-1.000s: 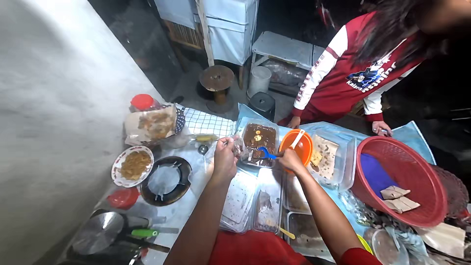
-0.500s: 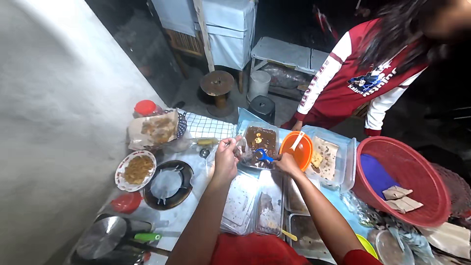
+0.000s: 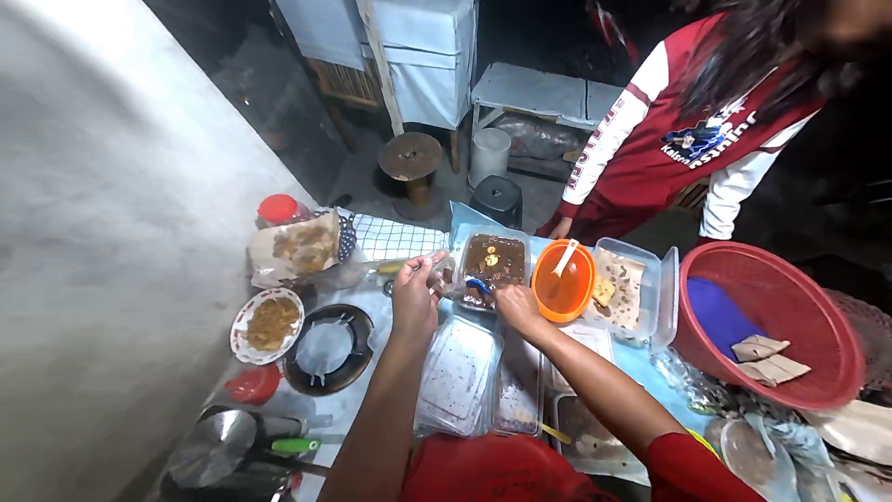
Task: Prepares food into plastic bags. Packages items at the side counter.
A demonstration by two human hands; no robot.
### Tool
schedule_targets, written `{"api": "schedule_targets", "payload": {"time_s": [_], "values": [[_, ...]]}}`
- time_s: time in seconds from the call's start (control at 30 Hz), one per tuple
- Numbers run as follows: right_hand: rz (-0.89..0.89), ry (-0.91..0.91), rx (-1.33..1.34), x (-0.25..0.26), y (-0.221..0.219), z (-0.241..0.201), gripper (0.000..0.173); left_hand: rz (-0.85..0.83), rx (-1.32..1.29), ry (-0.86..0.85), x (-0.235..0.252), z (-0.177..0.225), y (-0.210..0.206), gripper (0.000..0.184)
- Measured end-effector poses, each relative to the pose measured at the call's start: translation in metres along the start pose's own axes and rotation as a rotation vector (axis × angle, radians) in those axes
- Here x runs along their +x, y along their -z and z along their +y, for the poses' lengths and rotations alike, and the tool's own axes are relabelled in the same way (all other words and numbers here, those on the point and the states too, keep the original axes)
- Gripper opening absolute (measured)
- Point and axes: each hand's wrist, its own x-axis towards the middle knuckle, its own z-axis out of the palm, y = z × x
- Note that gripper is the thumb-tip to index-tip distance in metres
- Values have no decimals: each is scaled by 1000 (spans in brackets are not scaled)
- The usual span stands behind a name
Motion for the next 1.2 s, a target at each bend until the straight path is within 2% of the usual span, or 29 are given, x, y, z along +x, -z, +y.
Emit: {"api": "schedule_targets", "payload": {"time_s": [0.17, 0.3, 0.4, 0.57, 0.7, 0.8, 0.93, 1.1, 1.2], "values": [[-109, -130, 114, 7, 11, 1, 28, 5, -8, 7, 0, 2, 7, 12], [-80, -198, 272, 17, 12, 30, 33, 13, -10, 7, 2, 1, 7, 10], [-41, -199, 427, 14, 17, 51, 29, 24, 14, 24, 6, -3, 4, 11], [50, -152, 554, -3, 58, 70, 27, 8, 30, 33, 13, -9, -6, 18], [129, -48, 573, -30, 106, 69, 29, -4, 38, 38, 17, -14, -22, 16], [159, 11, 567, -46, 131, 58, 30, 2, 37, 36, 19, -16, -37, 14], [162, 66, 526, -58, 140, 41, 30, 8, 0, -3, 19, -19, -56, 12], [112, 35, 245, -65, 145, 21, 33, 41, -22, 26, 21, -16, -70, 12], [127, 97, 24, -69, 146, 9, 33, 38, -3, 71, 25, -17, -72, 14]]}}
